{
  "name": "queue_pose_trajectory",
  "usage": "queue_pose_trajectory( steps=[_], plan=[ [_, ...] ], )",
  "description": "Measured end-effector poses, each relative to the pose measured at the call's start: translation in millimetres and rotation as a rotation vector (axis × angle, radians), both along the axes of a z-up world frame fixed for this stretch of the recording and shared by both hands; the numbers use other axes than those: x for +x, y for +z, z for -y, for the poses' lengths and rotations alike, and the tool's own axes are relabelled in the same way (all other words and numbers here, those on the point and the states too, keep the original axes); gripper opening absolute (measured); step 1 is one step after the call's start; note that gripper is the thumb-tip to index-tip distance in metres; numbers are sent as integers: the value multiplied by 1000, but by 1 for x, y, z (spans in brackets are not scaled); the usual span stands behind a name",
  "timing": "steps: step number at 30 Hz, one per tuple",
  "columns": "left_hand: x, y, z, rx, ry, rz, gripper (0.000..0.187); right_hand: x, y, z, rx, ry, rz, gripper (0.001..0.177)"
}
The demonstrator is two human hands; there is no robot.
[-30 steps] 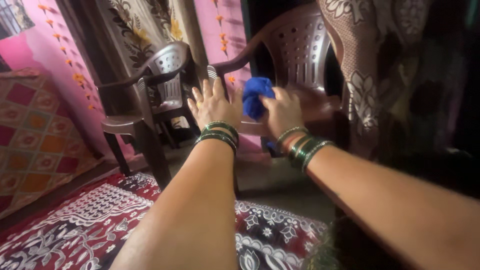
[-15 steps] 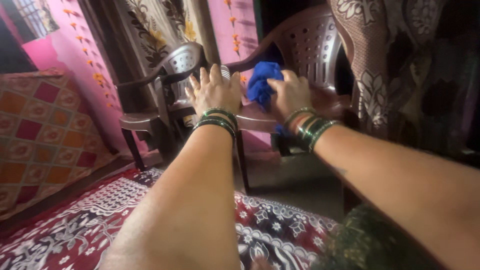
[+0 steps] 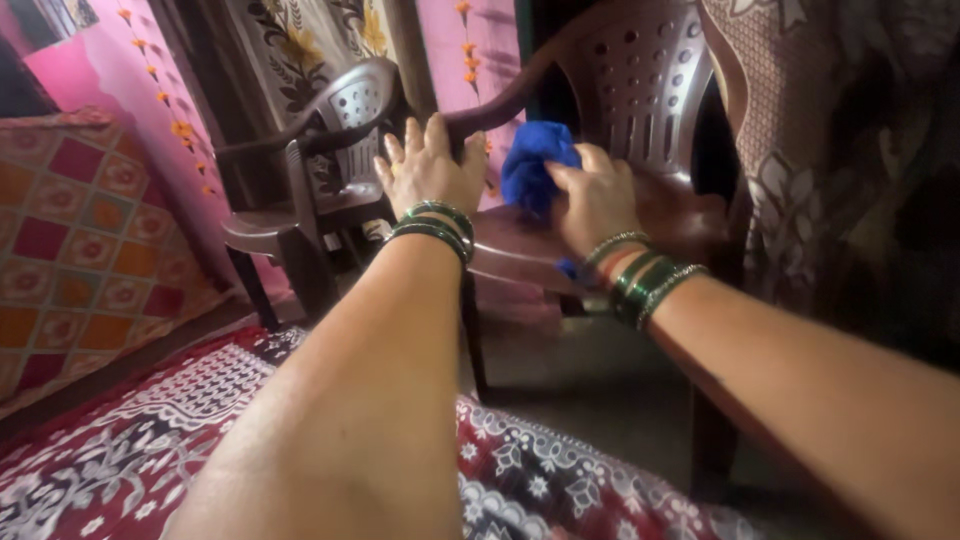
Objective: The person wipes the surface of a patterned tablecloth with a blue cloth. They also wipe the armrest of a nearby plastic chair. The person is barefoot during the task.
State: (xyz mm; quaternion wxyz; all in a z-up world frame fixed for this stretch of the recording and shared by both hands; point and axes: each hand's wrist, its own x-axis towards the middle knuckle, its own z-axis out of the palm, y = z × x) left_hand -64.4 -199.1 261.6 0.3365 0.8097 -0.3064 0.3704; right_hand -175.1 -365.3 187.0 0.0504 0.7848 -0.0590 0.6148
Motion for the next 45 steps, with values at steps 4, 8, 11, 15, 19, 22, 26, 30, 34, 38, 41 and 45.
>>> queue_pose_trajectory(
  steps=[4, 8, 11, 15, 19, 22, 26, 30, 34, 38, 41, 45],
  plan=[
    [15, 11, 6, -47, 22, -30, 72, -4, 3, 3, -33, 7, -18, 41],
    [18, 15, 16, -65, 5, -46, 72, -9, 8, 0, -38, -21, 1, 39],
    [12, 11, 28, -40, -25, -21, 71, -11, 10, -3, -15, -52, -2, 42],
    [7, -1, 39, -27, -65, 6, 70, -14, 11, -3, -19, -86, -16, 40],
    [2, -21, 46, -26, -106, 4, 70, -24, 5, -3, 45, -136, -14, 40],
    [-5, -33, 50, -37, -154, -40, 70, -28, 1, -2, 82, -150, -45, 38],
    [-7, -27, 45, -77, -189, -94, 72, -16, 8, 0, 74, -191, -92, 31],
    [7, -17, 25, -119, -199, -54, 70, 4, 19, -6, 87, -179, -103, 29],
    [23, -16, 1, -100, -177, -98, 69, 18, 28, -10, 20, -211, -96, 38],
    [34, -17, -13, -58, -160, -129, 70, 26, 34, -13, 144, -230, -121, 36],
    [37, -17, -14, -13, -159, -103, 70, 31, 37, -6, 159, -269, -120, 34],
    [35, -13, -9, 10, -193, -109, 69, 41, 33, 6, 160, -258, -85, 34]
  ],
)
